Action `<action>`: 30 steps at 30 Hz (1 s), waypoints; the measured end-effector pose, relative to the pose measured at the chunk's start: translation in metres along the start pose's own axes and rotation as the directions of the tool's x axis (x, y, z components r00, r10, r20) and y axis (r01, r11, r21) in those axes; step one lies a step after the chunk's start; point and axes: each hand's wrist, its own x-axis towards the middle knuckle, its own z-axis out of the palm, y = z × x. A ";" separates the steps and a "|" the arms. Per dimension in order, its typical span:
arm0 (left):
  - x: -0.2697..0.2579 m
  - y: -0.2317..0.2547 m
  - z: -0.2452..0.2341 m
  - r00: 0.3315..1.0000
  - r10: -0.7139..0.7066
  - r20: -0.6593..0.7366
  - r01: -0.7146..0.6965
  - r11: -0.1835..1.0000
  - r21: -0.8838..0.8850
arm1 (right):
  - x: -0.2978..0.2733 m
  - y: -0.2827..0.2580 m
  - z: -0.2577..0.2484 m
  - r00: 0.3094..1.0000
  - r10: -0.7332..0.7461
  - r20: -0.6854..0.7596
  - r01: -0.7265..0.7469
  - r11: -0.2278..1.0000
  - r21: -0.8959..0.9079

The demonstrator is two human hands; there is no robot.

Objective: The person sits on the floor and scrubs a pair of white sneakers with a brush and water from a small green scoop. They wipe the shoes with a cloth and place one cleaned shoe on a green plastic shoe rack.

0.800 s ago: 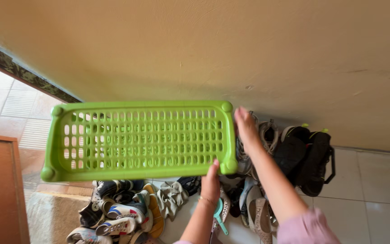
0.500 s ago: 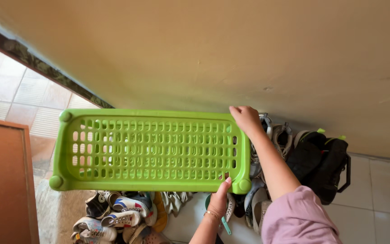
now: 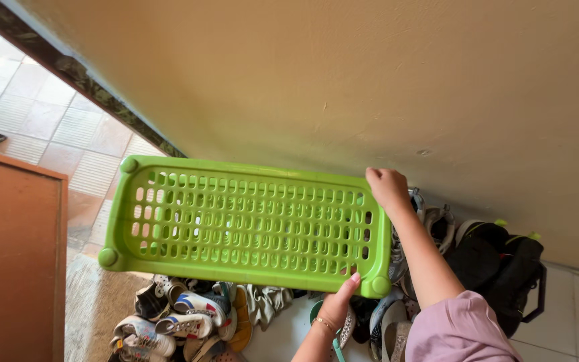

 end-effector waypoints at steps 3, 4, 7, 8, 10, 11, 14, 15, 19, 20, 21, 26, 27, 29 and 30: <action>0.009 0.000 -0.002 0.998 -0.068 0.001 0.067 0.996 0.055 | 0.003 0.013 0.004 0.985 -0.056 -0.165 0.077 0.989 0.124; 0.012 -0.001 -0.001 0.994 -0.099 -0.049 0.103 0.991 0.086 | 0.004 0.017 0.006 0.970 -0.089 -0.226 0.120 0.985 0.125; 0.019 0.004 -0.004 0.985 -0.120 -0.123 0.134 0.985 0.113 | -0.002 0.023 0.017 0.954 -0.059 -0.294 0.114 0.979 0.172; 0.024 0.006 -0.006 0.992 -0.084 -0.095 0.090 0.994 0.069 | -0.015 0.024 0.027 0.972 0.026 -0.233 0.023 0.978 0.208; 0.035 0.008 -0.002 0.996 -0.053 -0.073 0.055 0.998 0.024 | -0.049 0.035 0.034 0.962 -0.085 -0.259 0.120 0.986 0.119; 0.040 0.010 -0.001 0.995 -0.064 -0.079 0.066 0.997 0.028 | -0.066 0.039 0.035 0.906 -0.280 -0.316 0.291 0.957 -0.013; 0.050 0.019 0.003 0.991 -0.028 -0.128 0.042 0.993 0.107 | -0.100 0.035 0.031 0.990 0.140 0.020 -0.141 0.987 0.071; 0.049 0.023 0.002 0.989 -0.006 -0.150 0.028 0.989 0.145 | -0.106 0.027 0.027 0.986 0.162 0.038 -0.164 0.984 0.071; 0.019 0.065 -0.026 0.935 -0.350 -0.053 0.323 0.781 0.535 | -0.124 -0.013 0.004 0.979 0.202 0.036 -0.205 0.973 0.107; 0.004 0.082 -0.040 0.956 -0.293 0.020 0.201 0.703 0.682 | -0.127 -0.023 -0.003 0.980 0.200 0.014 -0.200 0.972 0.124; -0.008 0.103 -0.054 0.964 -0.245 0.105 0.064 0.596 0.800 | -0.127 -0.032 -0.008 0.964 0.259 0.066 -0.265 0.959 0.100; 0.010 0.225 -0.121 0.840 0.511 0.182 -0.120 -0.151 0.981 | -0.114 -0.039 -0.008 0.957 0.284 0.054 -0.278 0.956 -0.090; 0.020 0.247 -0.131 0.836 0.510 0.203 -0.072 -0.265 0.961 | -0.116 -0.037 -0.004 0.930 0.352 0.106 -0.348 0.936 -0.048; 0.023 0.273 -0.146 0.883 0.436 0.175 0.033 -0.429 0.903 | -0.117 -0.031 -0.005 0.859 0.467 0.208 -0.482 0.876 0.023; 0.022 0.283 -0.154 0.923 0.366 0.117 0.082 -0.484 0.871 | -0.119 -0.031 0.000 0.914 0.398 0.073 -0.399 0.917 0.000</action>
